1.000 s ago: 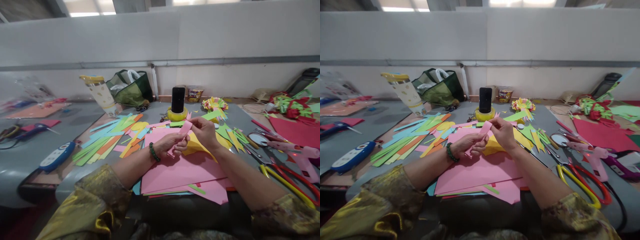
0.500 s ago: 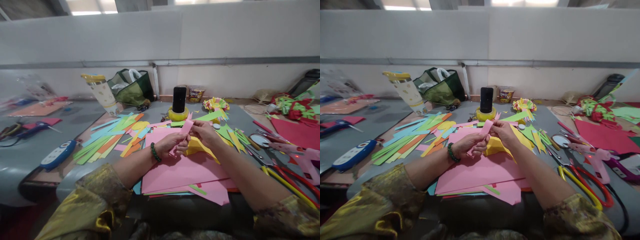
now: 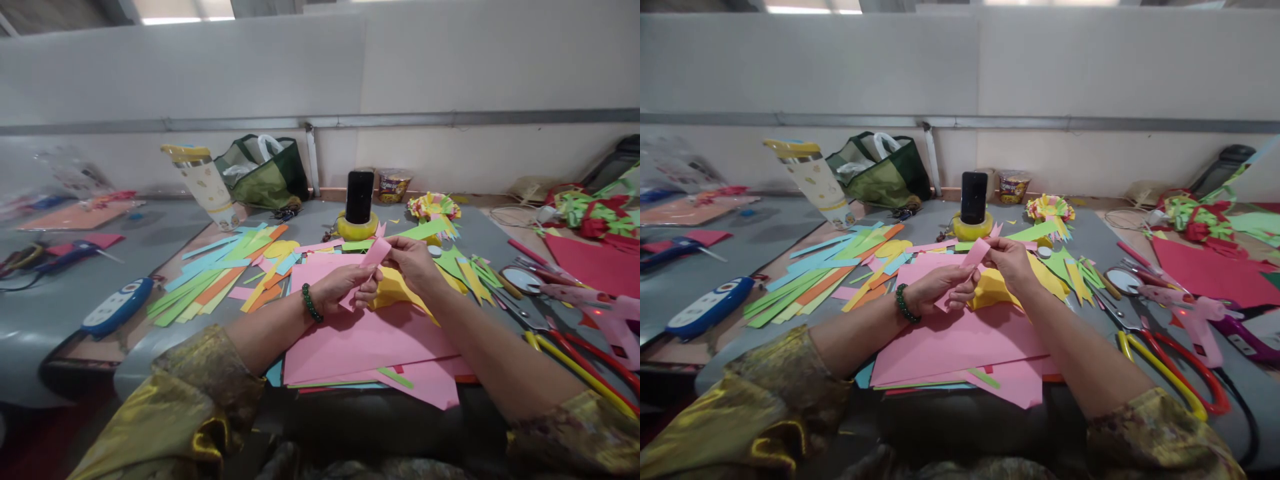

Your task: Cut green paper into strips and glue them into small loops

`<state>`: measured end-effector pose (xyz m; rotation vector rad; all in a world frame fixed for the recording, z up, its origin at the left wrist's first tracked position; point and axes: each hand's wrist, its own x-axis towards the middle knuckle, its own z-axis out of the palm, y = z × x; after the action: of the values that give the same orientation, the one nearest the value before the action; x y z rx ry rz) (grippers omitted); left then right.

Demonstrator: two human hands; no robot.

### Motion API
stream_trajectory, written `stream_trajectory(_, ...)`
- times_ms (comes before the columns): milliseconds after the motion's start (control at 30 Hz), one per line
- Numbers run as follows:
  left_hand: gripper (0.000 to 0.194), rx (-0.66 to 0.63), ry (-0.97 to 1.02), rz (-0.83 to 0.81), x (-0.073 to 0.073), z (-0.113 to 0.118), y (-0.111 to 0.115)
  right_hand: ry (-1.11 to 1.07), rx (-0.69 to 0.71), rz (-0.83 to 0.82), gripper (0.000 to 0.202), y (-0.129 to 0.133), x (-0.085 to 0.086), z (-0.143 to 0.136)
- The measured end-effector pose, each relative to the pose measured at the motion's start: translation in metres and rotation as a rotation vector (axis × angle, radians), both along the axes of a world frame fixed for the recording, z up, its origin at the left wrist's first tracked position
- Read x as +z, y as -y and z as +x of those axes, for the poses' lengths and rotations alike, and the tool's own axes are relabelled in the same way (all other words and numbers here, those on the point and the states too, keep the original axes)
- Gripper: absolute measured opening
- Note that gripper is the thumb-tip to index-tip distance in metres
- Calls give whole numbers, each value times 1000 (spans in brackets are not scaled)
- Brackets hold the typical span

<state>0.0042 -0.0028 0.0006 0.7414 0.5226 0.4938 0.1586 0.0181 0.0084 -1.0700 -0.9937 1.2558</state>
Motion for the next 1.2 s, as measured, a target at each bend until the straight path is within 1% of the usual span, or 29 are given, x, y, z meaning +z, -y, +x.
stream_trajectory(133,31,-7,16,16,-2,0,-1,-2,19,-19,30,1,1,-1)
stream_trajectory(333,39,-6,-24,-12,2,1,0,1,70,-20,20,-1,0,4)
stream_trajectory(367,39,-2,-39,-10,3,1,0,-7,100,-21,20,-2,1,6)
stream_trajectory(433,37,30,-79,15,4,2,1,-42,207,-38,24,-1,4,10)
stream_trajectory(500,34,77,-132,69,4,3,2,-78,311,-55,30,1,8,12)
stream_trajectory(533,32,95,-160,104,3,4,3,-80,338,-53,31,2,9,12)
stream_trajectory(600,31,105,-216,169,2,6,5,-35,319,-18,34,5,10,10)
stream_trajectory(700,31,83,-257,233,-1,7,7,62,213,53,39,5,7,6)
stream_trajectory(767,32,71,-250,255,-2,7,7,80,157,61,40,3,6,6)
stream_trajectory(833,33,66,-235,270,-3,6,8,76,130,48,42,1,8,9)
stream_trajectory(900,33,57,-221,283,-3,5,9,81,132,40,44,-1,10,12)
stream_trajectory(1067,35,-14,-193,318,-2,3,10,144,210,42,48,-3,17,21)
stream_trajectory(1200,39,-48,-183,368,-1,2,8,206,177,82,52,-4,17,22)
